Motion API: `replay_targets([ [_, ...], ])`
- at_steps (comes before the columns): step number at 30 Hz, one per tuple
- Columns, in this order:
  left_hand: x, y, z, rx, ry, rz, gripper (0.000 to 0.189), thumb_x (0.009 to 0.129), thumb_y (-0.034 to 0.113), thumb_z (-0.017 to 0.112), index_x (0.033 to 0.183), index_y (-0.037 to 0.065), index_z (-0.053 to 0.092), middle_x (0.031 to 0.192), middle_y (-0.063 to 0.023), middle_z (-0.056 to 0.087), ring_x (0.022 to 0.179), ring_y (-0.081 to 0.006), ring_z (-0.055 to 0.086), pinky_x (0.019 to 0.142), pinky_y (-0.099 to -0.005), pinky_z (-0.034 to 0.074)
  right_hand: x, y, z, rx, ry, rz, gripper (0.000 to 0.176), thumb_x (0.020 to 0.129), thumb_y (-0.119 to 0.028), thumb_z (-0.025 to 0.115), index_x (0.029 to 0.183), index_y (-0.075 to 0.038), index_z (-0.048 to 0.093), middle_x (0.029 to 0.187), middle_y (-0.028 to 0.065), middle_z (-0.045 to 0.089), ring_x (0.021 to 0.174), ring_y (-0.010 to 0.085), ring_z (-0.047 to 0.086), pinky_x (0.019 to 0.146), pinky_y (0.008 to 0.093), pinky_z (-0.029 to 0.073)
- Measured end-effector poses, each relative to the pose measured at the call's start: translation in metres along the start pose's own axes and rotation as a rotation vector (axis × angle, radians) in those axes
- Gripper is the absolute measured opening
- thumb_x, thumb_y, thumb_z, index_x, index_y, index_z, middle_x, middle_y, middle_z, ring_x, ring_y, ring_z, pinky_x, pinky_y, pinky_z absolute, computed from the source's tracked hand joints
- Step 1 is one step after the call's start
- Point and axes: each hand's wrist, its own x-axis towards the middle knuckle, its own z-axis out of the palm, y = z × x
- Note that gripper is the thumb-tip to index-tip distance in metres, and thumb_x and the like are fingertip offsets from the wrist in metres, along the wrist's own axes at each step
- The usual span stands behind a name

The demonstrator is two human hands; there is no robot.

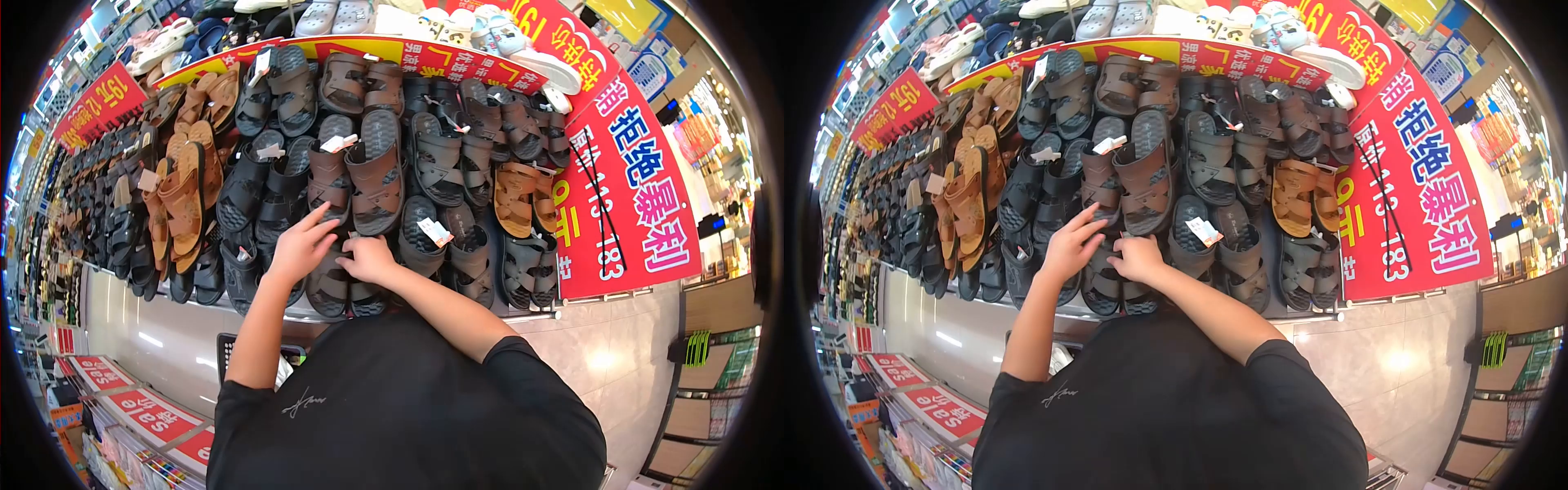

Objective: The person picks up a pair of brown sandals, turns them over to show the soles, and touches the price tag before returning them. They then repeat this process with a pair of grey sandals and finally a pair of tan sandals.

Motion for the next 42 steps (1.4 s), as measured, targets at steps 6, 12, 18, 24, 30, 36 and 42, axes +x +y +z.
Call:
replay_targets([
  [6, -0.107, -0.017, 0.008, -0.529, 0.585, -0.581, 0.026, 0.106, 0.008, 0.052, 0.125, -0.003, 0.066, 0.096, -0.0098, 0.074, 0.091, -0.0138, 0.070, 0.086, -0.0278, 0.055, 0.007, -0.019, -0.040, 0.063, 0.041, 0.033, 0.035, 0.078, -0.038, 0.077, 0.092, -0.005, 0.076, 0.094, 0.0190, 0.073, 0.094, 0.0399, 0.069, 0.083, 0.0484, 0.055],
  [12, -0.175, -0.005, 0.032, -0.736, 0.770, -0.870, 0.026, 0.107, 0.013, 0.053, 0.127, 0.000, 0.065, 0.075, -0.0046, 0.068, 0.057, -0.0021, 0.050, 0.054, -0.0180, 0.039, 0.024, -0.010, -0.088, 0.929, -0.294, 0.259, 0.022, 0.087, -0.028, 0.074, 0.072, -0.015, 0.065, 0.072, -0.0082, 0.052, 0.066, 0.0070, 0.046, 0.060, 0.0282, 0.036],
  [18, -0.186, 0.022, 0.070, -1.127, 0.572, -0.732, 0.051, 0.104, 0.033, 0.052, 0.145, 0.003, 0.048, 0.125, -0.0152, 0.058, 0.117, -0.0246, 0.051, 0.102, -0.0380, 0.040, -0.022, -0.077, -0.129, 1.318, -0.366, 0.279, 0.017, 0.096, -0.027, 0.069, 0.085, -0.014, 0.068, 0.081, -0.0042, 0.064, 0.071, 0.0067, 0.057, 0.062, 0.0257, 0.044],
  [24, -0.148, 0.053, 0.036, -0.003, 0.518, -0.288, 0.062, 0.105, 0.039, 0.047, 0.156, 0.009, 0.031, 0.155, -0.0181, 0.041, 0.146, -0.0344, 0.036, 0.120, -0.0509, 0.032, -0.072, -0.148, -0.129, 1.709, -0.292, 0.199, 0.028, 0.107, -0.025, 0.053, 0.116, -0.001, 0.064, 0.110, 0.0092, 0.070, 0.103, 0.0189, 0.067, 0.095, 0.0353, 0.053],
  [30, -0.116, 0.044, 0.030, -0.769, 0.467, -0.185, 0.057, 0.106, 0.039, 0.045, 0.155, 0.010, 0.034, 0.151, -0.0149, 0.045, 0.139, -0.0299, 0.044, 0.116, -0.0466, 0.037, -0.103, -0.170, -0.123, 1.756, -0.420, 0.154, 0.060, 0.107, -0.022, 0.053, 0.154, 0.005, 0.027, 0.135, 0.0137, 0.058, 0.126, 0.0204, 0.056, 0.110, 0.0352, 0.042],
  [36, -0.107, 0.047, 0.047, -1.374, 0.268, -0.075, 0.053, 0.108, 0.038, 0.042, 0.154, 0.011, 0.038, 0.147, -0.0117, 0.050, 0.131, -0.0255, 0.051, 0.112, -0.0423, 0.043, -0.120, -0.137, -0.122, 1.365, -0.409, -0.092, 0.073, 0.101, -0.015, 0.060, 0.158, 0.006, 0.020, 0.129, 0.0170, 0.061, 0.121, 0.0204, 0.059, 0.108, 0.0366, 0.043],
  [42, -0.114, -0.001, 0.076, -2.457, 0.122, -0.134, 0.053, 0.109, 0.040, 0.038, 0.154, 0.011, 0.038, 0.149, -0.0115, 0.049, 0.132, -0.0261, 0.053, 0.112, -0.0440, 0.044, -0.138, -0.066, -0.123, 0.467, 0.398, -0.332, 0.066, 0.089, -0.012, 0.068, 0.149, 0.000, 0.044, 0.135, 0.0179, 0.057, 0.126, 0.0275, 0.056, 0.103, 0.0401, 0.046],
])
